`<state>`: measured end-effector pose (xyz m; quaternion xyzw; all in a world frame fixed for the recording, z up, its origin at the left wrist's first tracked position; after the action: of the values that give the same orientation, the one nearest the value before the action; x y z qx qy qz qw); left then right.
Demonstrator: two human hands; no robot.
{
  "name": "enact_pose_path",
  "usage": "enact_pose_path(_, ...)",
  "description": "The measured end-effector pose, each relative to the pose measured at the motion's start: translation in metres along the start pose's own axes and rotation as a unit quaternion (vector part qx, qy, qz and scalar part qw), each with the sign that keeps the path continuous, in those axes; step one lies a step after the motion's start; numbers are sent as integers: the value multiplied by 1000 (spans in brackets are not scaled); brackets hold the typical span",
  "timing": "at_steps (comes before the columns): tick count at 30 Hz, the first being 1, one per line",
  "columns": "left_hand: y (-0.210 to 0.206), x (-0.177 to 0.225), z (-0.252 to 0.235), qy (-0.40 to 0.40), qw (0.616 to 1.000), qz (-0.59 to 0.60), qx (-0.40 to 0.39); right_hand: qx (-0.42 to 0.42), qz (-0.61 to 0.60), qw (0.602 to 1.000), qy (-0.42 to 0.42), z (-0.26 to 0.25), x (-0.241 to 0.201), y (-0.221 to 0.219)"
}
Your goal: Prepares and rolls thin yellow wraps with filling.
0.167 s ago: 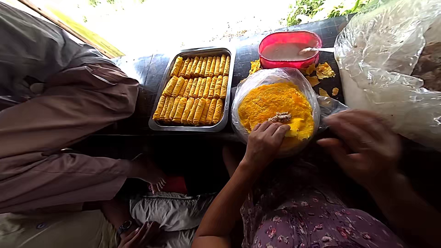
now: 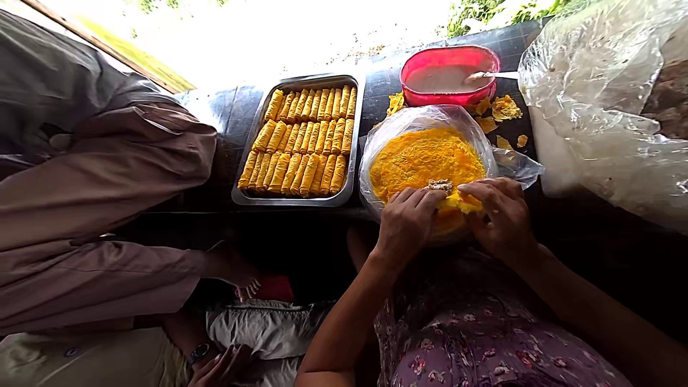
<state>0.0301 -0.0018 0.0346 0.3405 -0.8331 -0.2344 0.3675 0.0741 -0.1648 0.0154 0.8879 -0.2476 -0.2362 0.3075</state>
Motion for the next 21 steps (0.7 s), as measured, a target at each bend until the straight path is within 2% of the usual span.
enact_pose_path(4, 5, -16, -22, 22, 999, -8, -25, -28, -28, 999, -20, -28, 14, -6)
enact_pose_path(8, 0, -45, -51, 46, 997, -11, -53, -123, -50, 988, -74, -63, 30, -25)
enact_pose_path(12, -7, -73, -65, 76, 987, -3, -141, -198, -43, 974, -96, -78, 42, -47)
enact_pose_path(15, -9, -77, -62, 83, 981, -15, -175, -187, -24, 979, -81, -72, 42, -48)
enact_pose_path(21, -7, -63, -46, 84, 979, -35, -184, -171, -16, 984, -45, -55, 36, -26)
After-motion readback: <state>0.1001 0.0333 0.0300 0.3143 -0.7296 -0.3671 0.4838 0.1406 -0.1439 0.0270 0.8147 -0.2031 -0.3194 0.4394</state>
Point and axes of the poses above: each hand's wrist, its own z-axis away from the middle knuckle, its own y-axis out of the back of the hand, x = y × z, the point moved 4 cm from there along -z, towards the middle knuckle, and after that the axes turned 10 degrees about z, right-handed, at the moved point
